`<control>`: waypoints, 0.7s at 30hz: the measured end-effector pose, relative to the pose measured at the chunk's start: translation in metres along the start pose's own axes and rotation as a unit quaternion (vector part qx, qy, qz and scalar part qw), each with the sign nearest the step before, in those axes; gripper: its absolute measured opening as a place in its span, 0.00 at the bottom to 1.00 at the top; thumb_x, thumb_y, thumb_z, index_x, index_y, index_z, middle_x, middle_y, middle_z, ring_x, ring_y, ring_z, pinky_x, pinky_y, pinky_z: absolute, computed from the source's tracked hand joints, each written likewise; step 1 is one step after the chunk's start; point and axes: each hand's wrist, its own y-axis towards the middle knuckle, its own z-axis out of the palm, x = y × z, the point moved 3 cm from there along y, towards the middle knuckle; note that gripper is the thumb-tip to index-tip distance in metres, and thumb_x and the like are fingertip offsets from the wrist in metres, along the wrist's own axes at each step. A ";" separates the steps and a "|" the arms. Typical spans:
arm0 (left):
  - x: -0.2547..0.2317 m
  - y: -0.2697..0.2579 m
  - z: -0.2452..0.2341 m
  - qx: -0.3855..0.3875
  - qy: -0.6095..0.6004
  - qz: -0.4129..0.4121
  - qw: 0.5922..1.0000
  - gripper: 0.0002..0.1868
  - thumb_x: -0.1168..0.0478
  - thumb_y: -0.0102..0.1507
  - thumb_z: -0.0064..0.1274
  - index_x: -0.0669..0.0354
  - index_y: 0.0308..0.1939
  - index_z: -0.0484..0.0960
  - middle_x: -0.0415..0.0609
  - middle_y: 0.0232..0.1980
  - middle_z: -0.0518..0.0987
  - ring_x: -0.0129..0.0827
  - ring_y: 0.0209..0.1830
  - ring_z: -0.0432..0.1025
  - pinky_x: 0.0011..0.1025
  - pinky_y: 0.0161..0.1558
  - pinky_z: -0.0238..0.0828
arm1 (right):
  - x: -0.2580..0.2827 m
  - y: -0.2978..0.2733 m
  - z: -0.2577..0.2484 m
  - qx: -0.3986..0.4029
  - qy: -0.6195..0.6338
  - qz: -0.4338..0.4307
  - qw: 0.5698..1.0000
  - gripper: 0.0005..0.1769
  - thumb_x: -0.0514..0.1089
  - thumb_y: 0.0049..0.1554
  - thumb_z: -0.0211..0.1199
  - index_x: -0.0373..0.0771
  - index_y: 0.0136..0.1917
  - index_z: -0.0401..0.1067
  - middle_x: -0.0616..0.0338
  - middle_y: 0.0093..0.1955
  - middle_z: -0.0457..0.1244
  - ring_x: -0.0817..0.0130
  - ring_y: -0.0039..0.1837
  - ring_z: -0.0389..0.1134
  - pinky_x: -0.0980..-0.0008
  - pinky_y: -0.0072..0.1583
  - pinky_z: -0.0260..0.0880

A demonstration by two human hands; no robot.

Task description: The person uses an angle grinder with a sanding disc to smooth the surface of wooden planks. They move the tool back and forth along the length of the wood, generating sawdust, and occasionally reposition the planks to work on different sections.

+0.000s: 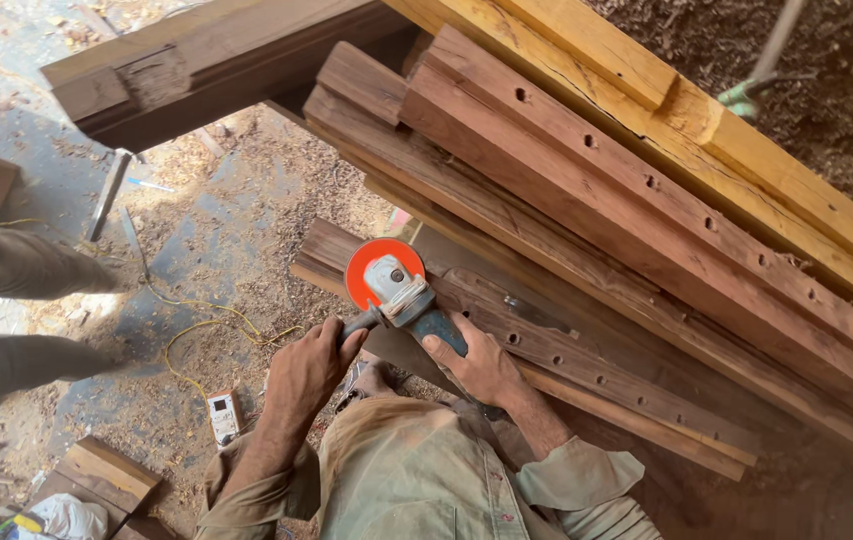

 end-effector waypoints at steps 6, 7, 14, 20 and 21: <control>-0.020 -0.009 0.015 -0.007 0.030 0.063 0.998 0.24 0.40 0.69 0.44 0.57 0.35 0.73 0.51 0.22 0.77 0.44 0.17 0.74 0.40 0.18 0.69 | -0.036 -0.020 -0.004 -0.013 0.002 -0.003 1.000 0.49 0.81 0.51 0.51 0.37 0.65 0.66 0.53 0.38 0.68 0.61 0.43 0.73 0.58 0.49 0.73; -0.024 -0.010 0.019 -0.010 0.029 0.073 0.997 0.24 0.40 0.69 0.44 0.58 0.35 0.73 0.51 0.22 0.77 0.43 0.17 0.74 0.40 0.17 0.69 | -0.043 -0.024 -0.004 -0.007 0.005 0.010 1.000 0.50 0.81 0.51 0.51 0.38 0.67 0.65 0.51 0.38 0.68 0.60 0.43 0.74 0.57 0.49 0.73; -0.048 -0.013 0.053 0.067 0.064 0.086 0.992 0.25 0.39 0.71 0.40 0.55 0.34 0.71 0.46 0.18 0.74 0.33 0.11 0.70 0.35 0.14 0.65 | -0.082 -0.047 -0.019 -0.029 0.010 0.008 1.000 0.47 0.80 0.54 0.50 0.37 0.63 0.69 0.51 0.42 0.69 0.60 0.47 0.74 0.57 0.51 0.73; -0.073 -0.019 0.072 0.058 0.060 0.128 0.988 0.25 0.39 0.70 0.40 0.56 0.33 0.71 0.46 0.20 0.74 0.31 0.10 0.69 0.33 0.12 0.65 | -0.111 -0.071 -0.026 -0.045 0.028 0.023 0.998 0.45 0.79 0.53 0.51 0.39 0.61 0.70 0.51 0.42 0.70 0.59 0.48 0.74 0.56 0.52 0.73; -0.079 -0.019 0.075 0.058 0.065 0.132 0.987 0.25 0.39 0.71 0.40 0.55 0.33 0.71 0.46 0.20 0.74 0.31 0.11 0.69 0.33 0.12 0.65 | -0.116 -0.074 -0.030 -0.047 0.034 0.028 0.998 0.44 0.79 0.53 0.52 0.39 0.62 0.69 0.50 0.42 0.70 0.59 0.48 0.74 0.56 0.52 0.73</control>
